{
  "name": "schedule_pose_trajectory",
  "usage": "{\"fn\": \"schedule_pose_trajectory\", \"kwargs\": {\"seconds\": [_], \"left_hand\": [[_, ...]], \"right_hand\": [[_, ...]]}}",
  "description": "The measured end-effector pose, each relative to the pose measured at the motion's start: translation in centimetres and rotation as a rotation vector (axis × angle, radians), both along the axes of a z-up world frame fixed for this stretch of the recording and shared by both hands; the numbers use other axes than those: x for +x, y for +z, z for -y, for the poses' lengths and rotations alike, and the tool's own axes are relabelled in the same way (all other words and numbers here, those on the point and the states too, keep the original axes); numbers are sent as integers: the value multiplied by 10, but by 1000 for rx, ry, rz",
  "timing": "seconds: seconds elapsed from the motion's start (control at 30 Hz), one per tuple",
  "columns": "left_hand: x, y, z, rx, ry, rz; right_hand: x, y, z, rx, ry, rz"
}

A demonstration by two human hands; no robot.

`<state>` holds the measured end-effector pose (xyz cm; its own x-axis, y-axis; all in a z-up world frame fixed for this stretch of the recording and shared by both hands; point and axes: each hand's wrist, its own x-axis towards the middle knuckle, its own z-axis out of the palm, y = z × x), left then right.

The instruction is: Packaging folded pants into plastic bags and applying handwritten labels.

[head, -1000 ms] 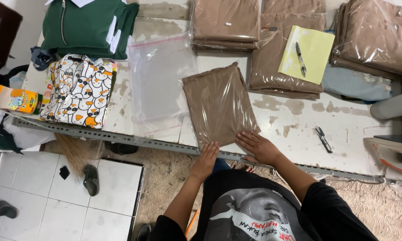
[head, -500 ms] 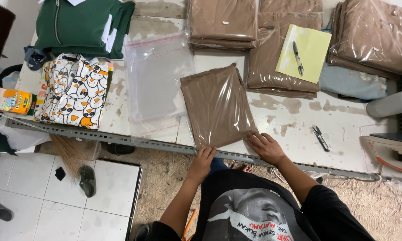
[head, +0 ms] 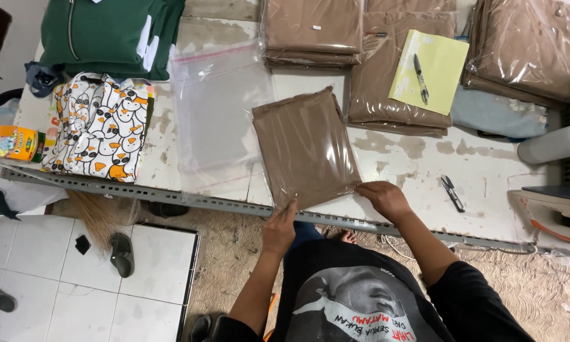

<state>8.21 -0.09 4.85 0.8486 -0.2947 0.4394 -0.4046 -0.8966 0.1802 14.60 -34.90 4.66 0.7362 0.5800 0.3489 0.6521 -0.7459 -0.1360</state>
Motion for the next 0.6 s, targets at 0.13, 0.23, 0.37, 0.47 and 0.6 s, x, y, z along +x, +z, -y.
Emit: {"fn": "schedule_pose_trajectory", "kwargs": {"seconds": [0.13,0.23,0.37,0.47,0.6], "left_hand": [[-1,8,1,-35,39,-44],[-6,19,-2,-27,-7,-109],[-5,29,-5,-17,44,-177],[-4,22,-6,-54,19,-181],[-8,17,-17,83,-60,-303]], "right_hand": [[22,-9,-3,3,-150,-229],[33,-9,-3,31,-250,-369],[37,-4,-4,0,-258,-394],[37,1,-1,39,-218,-387],[38,1,-3,69,-190,-375]]}}
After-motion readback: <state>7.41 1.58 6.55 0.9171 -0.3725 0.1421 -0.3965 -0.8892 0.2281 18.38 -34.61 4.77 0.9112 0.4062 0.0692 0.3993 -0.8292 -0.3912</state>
